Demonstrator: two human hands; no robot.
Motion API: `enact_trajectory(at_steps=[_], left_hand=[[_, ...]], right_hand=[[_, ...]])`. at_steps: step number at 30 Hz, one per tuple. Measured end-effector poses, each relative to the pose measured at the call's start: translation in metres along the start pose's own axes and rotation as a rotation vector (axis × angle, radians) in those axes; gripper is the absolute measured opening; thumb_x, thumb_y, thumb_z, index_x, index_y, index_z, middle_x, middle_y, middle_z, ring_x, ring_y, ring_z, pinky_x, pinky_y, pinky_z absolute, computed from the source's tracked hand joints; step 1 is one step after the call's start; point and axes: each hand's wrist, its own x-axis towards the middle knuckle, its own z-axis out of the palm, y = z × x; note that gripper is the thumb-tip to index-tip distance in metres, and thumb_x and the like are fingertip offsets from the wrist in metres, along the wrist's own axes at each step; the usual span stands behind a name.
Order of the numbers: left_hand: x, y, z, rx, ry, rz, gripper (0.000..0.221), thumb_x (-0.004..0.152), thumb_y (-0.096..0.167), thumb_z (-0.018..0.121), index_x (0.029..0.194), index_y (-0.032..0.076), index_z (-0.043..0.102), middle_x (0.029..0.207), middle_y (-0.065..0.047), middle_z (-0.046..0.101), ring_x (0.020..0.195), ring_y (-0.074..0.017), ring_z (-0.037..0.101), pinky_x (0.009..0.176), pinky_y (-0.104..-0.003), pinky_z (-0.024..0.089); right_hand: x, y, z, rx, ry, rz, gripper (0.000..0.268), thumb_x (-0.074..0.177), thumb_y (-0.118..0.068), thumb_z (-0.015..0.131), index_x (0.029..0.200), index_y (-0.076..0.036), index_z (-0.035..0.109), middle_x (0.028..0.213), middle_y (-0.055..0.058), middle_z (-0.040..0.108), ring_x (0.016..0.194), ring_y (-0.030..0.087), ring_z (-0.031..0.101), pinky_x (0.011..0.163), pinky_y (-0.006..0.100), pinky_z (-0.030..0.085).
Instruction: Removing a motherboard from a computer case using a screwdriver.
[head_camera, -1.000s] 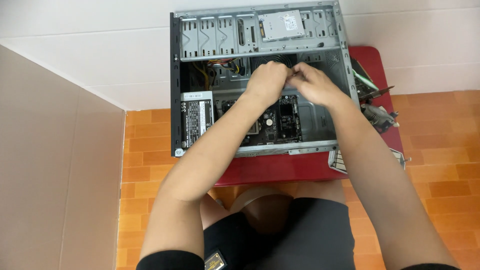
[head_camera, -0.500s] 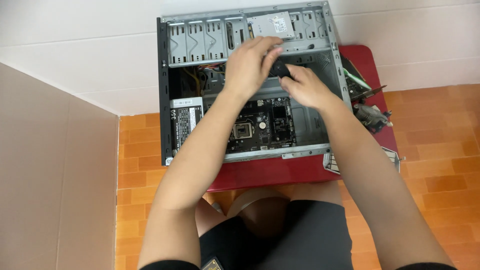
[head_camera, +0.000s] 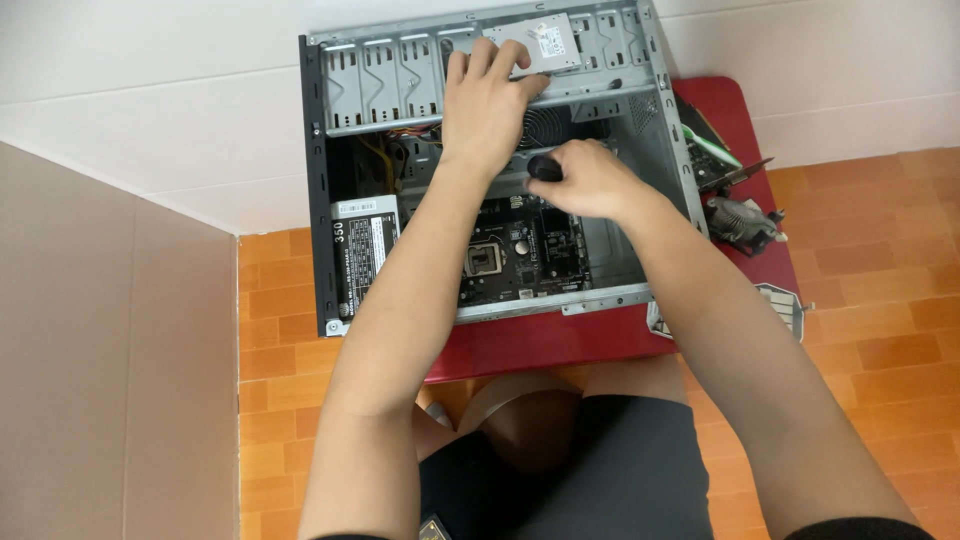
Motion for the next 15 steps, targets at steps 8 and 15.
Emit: enact_trajectory(at_steps=[8, 15], left_hand=[[0.003, -0.0019, 0.0036, 0.02, -0.014, 0.007, 0.019, 0.078, 0.015, 0.073, 0.091, 0.024, 0.083, 0.111, 0.003, 0.056, 0.105, -0.0233, 0.044, 0.095, -0.042, 0.033], [0.0047, -0.0009, 0.01, -0.009, 0.053, -0.033, 0.006, 0.079, 0.024, 0.075, 0.079, 0.022, 0.08, 0.101, 0.004, 0.06, 0.102, -0.0232, 0.046, 0.093, -0.042, 0.033]], right_hand=[[0.0062, 0.0009, 0.0087, -0.029, -0.051, -0.066, 0.032, 0.086, -0.031, 0.074, 0.074, -0.001, 0.07, 0.063, 0.011, 0.068, 0.053, 0.03, 0.056, 0.057, 0.04, 0.05], [0.0067, -0.001, 0.0098, -0.066, -0.064, -0.057, 0.036, 0.088, -0.035, 0.074, 0.073, -0.002, 0.071, 0.063, 0.01, 0.068, 0.054, 0.031, 0.057, 0.059, 0.041, 0.05]])
